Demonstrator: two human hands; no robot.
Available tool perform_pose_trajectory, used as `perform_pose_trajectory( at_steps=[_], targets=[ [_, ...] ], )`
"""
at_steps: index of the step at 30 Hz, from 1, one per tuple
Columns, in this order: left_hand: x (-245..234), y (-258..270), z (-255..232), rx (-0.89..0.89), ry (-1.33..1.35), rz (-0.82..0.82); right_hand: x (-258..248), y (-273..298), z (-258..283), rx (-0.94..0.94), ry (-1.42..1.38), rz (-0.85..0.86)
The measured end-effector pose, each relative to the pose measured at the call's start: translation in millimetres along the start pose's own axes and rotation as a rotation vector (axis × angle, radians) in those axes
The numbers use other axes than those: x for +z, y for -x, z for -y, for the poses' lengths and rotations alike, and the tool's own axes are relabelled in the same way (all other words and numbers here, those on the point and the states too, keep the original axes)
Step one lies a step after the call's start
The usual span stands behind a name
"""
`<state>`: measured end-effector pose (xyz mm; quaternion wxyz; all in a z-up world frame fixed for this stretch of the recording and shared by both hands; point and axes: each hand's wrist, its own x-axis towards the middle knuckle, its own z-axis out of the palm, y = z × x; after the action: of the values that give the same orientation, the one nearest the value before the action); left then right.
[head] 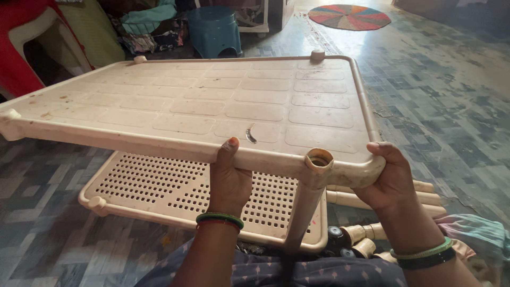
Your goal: The person sits on the floor and assembles a plastic two-tier table, inserting cylindrical leg tubes into the sockets on the underside of the tabletop, pressing each leg into place, and fitting the remaining tubes one at a time. They then lift and flip the partially assembled table to work on the other side.
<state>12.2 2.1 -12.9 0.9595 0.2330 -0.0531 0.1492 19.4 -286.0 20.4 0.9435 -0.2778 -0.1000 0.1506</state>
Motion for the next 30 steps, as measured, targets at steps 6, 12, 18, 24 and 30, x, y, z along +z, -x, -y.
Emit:
perform_pose_trajectory(
  at_steps=[6,12,18,24,30],
  targets=[
    [-32,2,6,0.021,-0.249,0.065,12,8,-4,0.028,0.063,0.095],
    [-58,25,41,-0.042,-0.754,0.301,14,9,-5,-0.013,0.020,0.041],
    [3,87,74,0.028,-1.081,0.471,5,6,-5,0.010,-0.010,0.031],
    [41,91,82,-0.223,-1.118,0.179,2,7,-3,-0.049,0.009,-0.016],
    [26,72,85,-0.159,-0.933,0.374,4,0,-3,-0.038,-0.053,0.018]
  ],
)
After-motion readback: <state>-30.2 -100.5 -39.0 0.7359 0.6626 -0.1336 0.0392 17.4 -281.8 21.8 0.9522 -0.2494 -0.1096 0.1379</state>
